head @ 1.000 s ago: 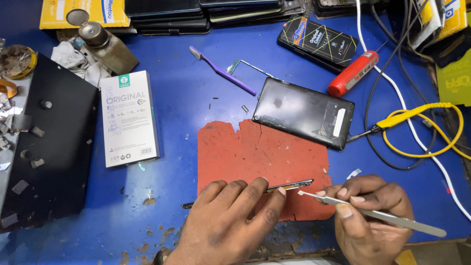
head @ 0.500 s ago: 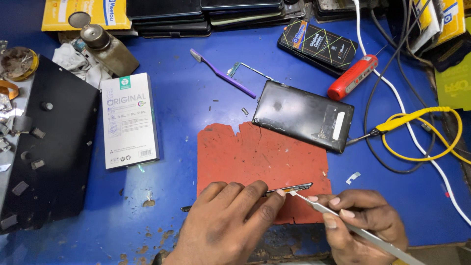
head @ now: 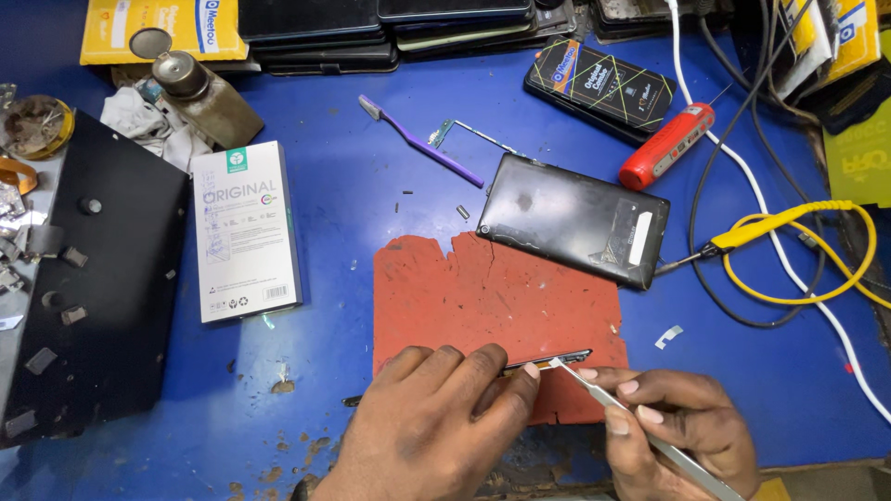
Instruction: The person pries open the back cover of a tablet using a metal pry tool, then works on the internal battery and board with tweezers, briefly powers the tablet on to check the screen, and continues peeling adhesive and separating the cover from the chassis by hand.
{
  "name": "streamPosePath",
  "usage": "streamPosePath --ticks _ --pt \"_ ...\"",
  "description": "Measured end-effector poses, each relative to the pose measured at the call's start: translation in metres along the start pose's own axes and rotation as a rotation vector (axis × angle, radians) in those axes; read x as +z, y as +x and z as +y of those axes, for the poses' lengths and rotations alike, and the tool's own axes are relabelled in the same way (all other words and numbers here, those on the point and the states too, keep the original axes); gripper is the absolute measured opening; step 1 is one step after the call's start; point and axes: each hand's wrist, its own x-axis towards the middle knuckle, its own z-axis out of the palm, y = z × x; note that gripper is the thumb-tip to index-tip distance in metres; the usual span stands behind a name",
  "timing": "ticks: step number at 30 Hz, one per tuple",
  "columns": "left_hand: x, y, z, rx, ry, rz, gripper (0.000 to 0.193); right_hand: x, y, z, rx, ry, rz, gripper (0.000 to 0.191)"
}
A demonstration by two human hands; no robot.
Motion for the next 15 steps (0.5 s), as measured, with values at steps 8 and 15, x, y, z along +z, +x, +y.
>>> streamPosePath --ticks 8,15 --pt "0.001 0.0 -0.001 0.011 0.017 0.01 0.03 -0.011 -0.012 0.01 0.026 -0.044 -0.019 0.017" --pt "0.003 0.001 -0.001 0.015 0.024 0.022 0.027 -0.02 -0.002 0.01 -0.026 0.049 -0.086 0.021"
